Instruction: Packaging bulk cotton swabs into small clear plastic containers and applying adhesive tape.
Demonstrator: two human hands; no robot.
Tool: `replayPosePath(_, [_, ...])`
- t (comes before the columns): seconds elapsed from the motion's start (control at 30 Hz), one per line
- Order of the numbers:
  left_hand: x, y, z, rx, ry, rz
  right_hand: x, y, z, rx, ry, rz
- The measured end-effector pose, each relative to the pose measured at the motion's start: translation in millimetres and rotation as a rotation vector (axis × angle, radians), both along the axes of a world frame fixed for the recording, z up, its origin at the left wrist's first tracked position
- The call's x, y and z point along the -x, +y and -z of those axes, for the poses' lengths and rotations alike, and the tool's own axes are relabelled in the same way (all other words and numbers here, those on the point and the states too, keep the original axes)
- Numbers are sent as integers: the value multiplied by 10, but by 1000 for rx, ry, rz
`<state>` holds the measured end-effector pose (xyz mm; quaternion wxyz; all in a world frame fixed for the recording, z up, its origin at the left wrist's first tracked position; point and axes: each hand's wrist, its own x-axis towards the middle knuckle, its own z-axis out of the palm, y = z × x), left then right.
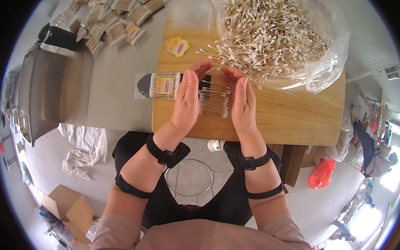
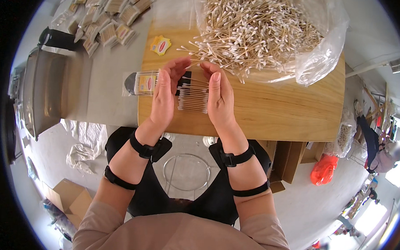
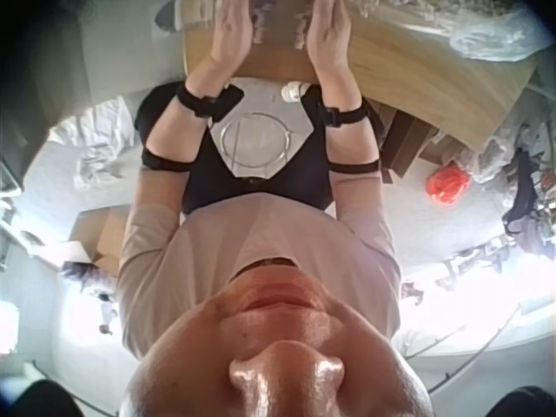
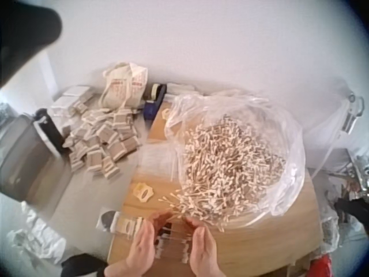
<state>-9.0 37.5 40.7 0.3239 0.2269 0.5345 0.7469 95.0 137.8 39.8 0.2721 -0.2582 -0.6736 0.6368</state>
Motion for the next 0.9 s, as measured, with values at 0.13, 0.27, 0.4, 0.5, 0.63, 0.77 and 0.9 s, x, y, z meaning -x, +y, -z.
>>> replayPosePath(0.13, [-11, 21, 51, -12, 16, -15, 16, -15, 39, 125, 86, -33])
replayPosePath(0.27, [-59, 12, 56, -32, -11, -33, 22, -26, 36, 153, 107, -35])
replayPosePath(0.4, [-60, -19, 17, 21, -2, -63, 17, -42, 25, 185, 128, -21])
replayPosePath(0.5, [-77, -54, 14, 47, 46, -32, -17, -92, 27, 219, 167, 40])
replayPosePath(0.63, [-98, -85, 20, 85, 94, -24, -86, -131, 29, 113, 110, 56])
replayPosePath(0.77, [-152, -117, 44, 17, 83, 36, -110, -233, 74, -73, 31, 101])
replayPosePath(0.9, [-138, -112, 71, -12, 39, 51, -74, -273, 36, -80, 13, 52])
